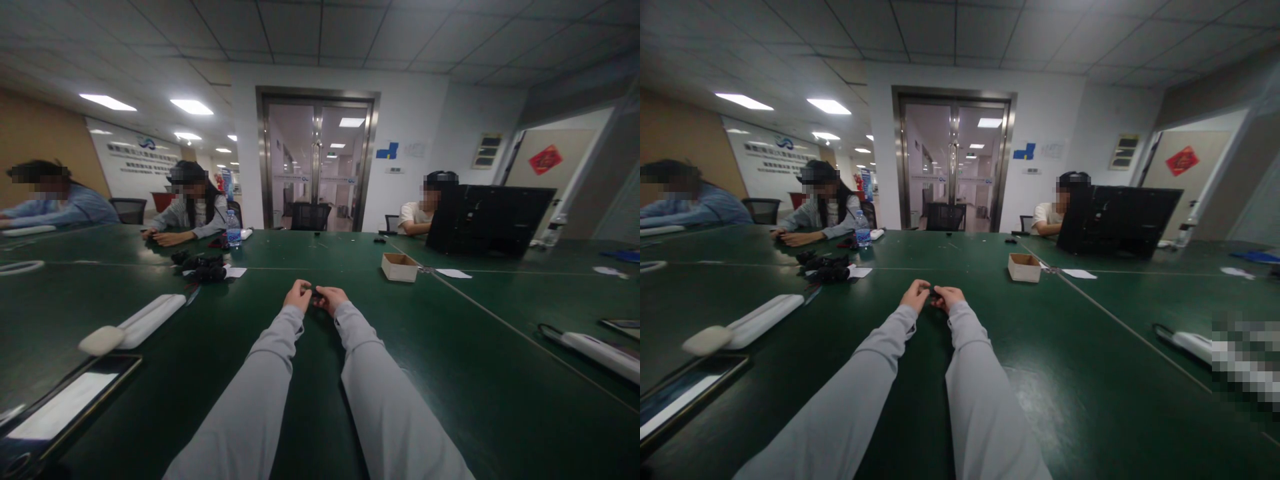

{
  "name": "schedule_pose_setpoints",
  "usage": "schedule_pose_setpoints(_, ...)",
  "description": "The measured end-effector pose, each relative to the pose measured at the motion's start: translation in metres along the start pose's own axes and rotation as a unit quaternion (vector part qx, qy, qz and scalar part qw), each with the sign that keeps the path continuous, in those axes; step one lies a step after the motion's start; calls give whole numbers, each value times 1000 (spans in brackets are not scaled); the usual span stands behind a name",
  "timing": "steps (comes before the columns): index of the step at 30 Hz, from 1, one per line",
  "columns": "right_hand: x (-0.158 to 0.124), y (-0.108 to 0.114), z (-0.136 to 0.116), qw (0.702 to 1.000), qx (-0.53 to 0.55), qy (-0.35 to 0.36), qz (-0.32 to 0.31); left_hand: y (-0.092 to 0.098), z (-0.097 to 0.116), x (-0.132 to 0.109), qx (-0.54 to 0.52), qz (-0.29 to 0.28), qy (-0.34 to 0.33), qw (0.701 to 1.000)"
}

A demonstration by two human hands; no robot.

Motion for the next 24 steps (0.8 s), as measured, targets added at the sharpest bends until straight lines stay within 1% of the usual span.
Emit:
schedule_pose_setpoints(4,1,1,1,1000,1,0,1,1,5,-3,-4,-6,-17,1000)
schedule_pose_setpoints(11,-1,0,-2,1000,6,2,-1,1,6,-3,-16,-10,-27,999)
schedule_pose_setpoints(14,-3,-2,-4,1000,6,3,-4,-2,-2,1,-13,-15,2,1000)
schedule_pose_setpoints(17,-4,-2,-5,1000,2,4,-2,-8,-10,4,-17,-36,28,999)
schedule_pose_setpoints(20,-4,-2,-4,1000,-2,2,0,-13,-10,5,-24,-53,19,998)
schedule_pose_setpoints(24,-3,-1,-4,1000,-1,2,4,-10,-8,4,-29,-45,10,999)
Point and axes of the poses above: each hand's wrist, its own x-axis towards the middle knuckle, its own y-axis out of the back of the hand, z = x × y, the point moved 10 cm from there along x, towards the middle knuckle, and after that the axes turned 13 degrees about y, right-handed, at the moved point
